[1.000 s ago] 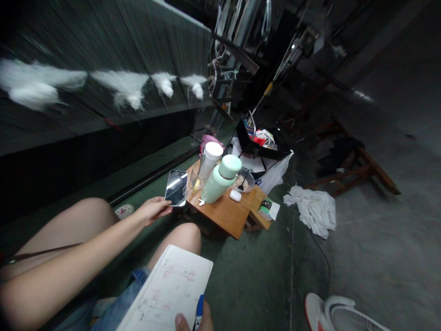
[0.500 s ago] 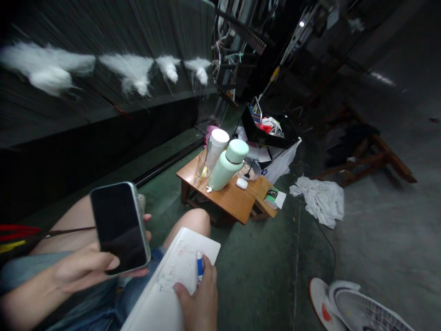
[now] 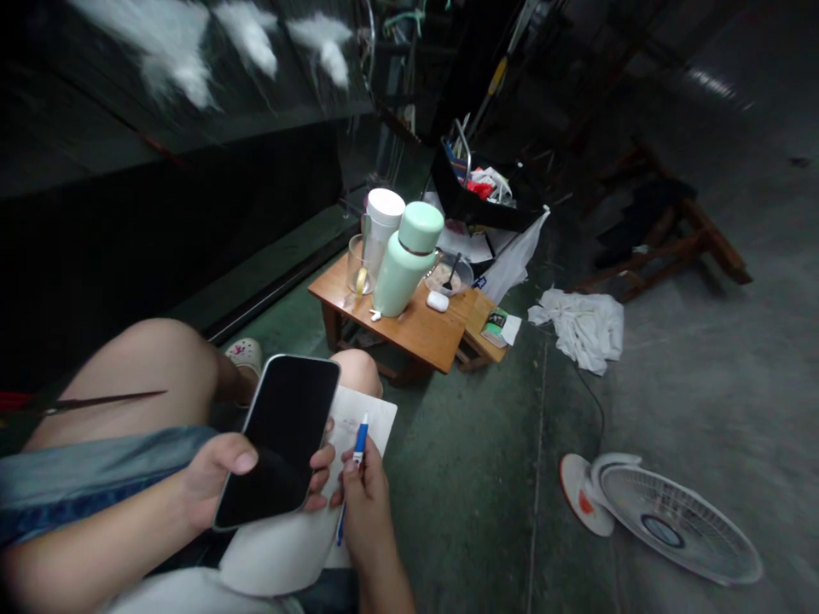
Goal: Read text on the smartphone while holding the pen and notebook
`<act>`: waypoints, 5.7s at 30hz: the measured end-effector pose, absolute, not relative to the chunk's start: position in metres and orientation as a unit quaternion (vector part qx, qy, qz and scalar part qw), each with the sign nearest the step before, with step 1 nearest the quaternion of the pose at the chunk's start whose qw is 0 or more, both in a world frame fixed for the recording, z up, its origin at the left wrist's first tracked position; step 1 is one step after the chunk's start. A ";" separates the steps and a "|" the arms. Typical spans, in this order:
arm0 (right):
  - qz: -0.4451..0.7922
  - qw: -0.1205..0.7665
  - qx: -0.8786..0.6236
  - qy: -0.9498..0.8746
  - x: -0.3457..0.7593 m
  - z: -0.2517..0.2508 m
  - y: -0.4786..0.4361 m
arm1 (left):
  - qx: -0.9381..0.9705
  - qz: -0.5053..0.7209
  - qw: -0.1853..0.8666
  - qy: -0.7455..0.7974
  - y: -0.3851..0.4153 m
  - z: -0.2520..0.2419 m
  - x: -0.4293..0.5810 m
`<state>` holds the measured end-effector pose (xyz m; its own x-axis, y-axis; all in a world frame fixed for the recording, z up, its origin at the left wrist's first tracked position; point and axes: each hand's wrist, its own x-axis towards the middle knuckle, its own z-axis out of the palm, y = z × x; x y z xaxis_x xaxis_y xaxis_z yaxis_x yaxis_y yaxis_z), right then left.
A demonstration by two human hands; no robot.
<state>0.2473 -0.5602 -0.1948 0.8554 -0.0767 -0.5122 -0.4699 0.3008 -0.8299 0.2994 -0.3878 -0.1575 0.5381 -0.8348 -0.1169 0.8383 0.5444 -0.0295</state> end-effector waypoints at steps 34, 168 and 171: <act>-0.191 0.343 -0.900 -0.190 0.234 -0.191 -0.560 | 0.036 -0.510 0.847 0.147 -0.392 -0.199 0.301; -0.024 0.424 -0.903 0.063 0.204 -0.199 -0.525 | 0.100 -0.426 0.867 0.238 -0.384 -0.186 0.304; -0.041 0.406 -0.912 0.026 0.207 -0.206 -0.527 | 0.100 -0.426 0.869 0.230 -0.385 -0.187 0.304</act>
<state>0.2074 -0.5266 -0.2064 0.9953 -0.0803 0.0538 -0.0137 -0.6685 -0.7436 0.3036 -0.3855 -0.1873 0.5306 -0.6952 -0.4848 0.7869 0.6167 -0.0232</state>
